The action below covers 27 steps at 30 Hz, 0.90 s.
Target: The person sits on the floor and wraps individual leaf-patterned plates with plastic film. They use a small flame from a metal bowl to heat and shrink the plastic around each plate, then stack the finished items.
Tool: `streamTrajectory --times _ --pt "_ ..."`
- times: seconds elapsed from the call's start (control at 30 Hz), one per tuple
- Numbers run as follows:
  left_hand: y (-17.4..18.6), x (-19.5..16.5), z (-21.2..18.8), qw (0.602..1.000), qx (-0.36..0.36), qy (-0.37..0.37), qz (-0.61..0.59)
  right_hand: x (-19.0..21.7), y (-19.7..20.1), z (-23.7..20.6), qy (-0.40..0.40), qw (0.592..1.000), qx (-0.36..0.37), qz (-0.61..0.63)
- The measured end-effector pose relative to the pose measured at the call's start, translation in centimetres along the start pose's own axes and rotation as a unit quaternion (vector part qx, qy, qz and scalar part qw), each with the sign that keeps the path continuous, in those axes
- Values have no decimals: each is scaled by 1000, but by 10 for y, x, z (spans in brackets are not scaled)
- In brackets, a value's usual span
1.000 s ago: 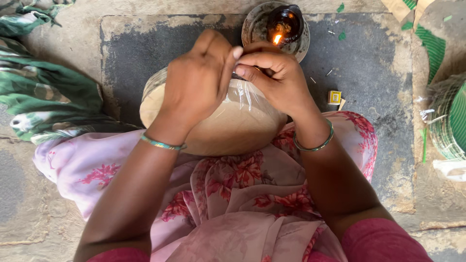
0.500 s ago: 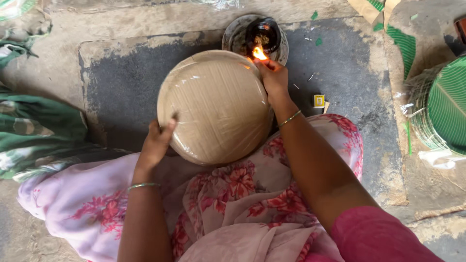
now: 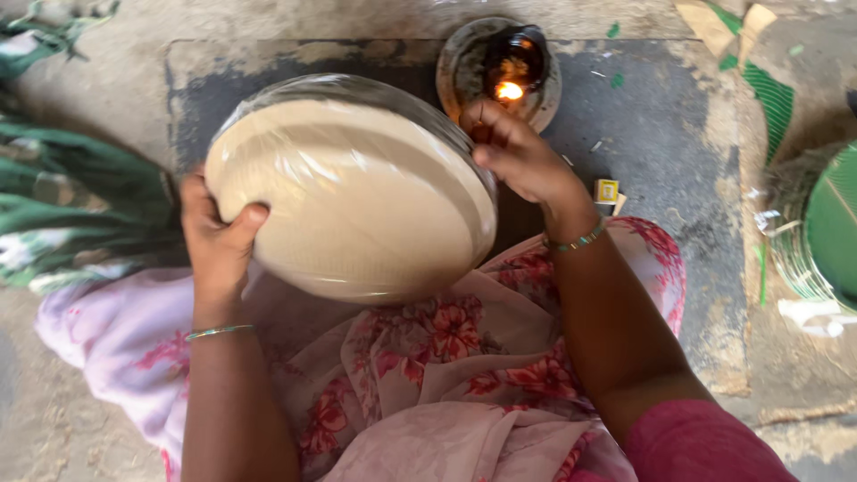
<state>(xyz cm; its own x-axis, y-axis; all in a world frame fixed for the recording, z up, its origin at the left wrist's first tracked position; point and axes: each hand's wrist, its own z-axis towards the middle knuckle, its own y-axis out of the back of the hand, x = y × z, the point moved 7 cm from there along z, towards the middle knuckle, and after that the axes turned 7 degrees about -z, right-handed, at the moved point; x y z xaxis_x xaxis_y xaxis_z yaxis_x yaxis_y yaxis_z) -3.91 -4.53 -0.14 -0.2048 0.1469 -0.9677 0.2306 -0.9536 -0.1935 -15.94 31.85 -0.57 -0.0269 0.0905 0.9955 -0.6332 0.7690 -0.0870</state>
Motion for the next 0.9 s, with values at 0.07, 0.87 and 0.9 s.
streamTrajectory --times 0.07,0.87,0.9 --pt "-4 -49 -13 991 19 -135 19 22 -23 -5 60 996 47 -39" --pt "43 79 31 986 -59 -93 125 -68 -163 224 -82 975 28 203" --pt "38 81 29 985 -52 -71 147 -60 -155 238 -84 983 22 159"
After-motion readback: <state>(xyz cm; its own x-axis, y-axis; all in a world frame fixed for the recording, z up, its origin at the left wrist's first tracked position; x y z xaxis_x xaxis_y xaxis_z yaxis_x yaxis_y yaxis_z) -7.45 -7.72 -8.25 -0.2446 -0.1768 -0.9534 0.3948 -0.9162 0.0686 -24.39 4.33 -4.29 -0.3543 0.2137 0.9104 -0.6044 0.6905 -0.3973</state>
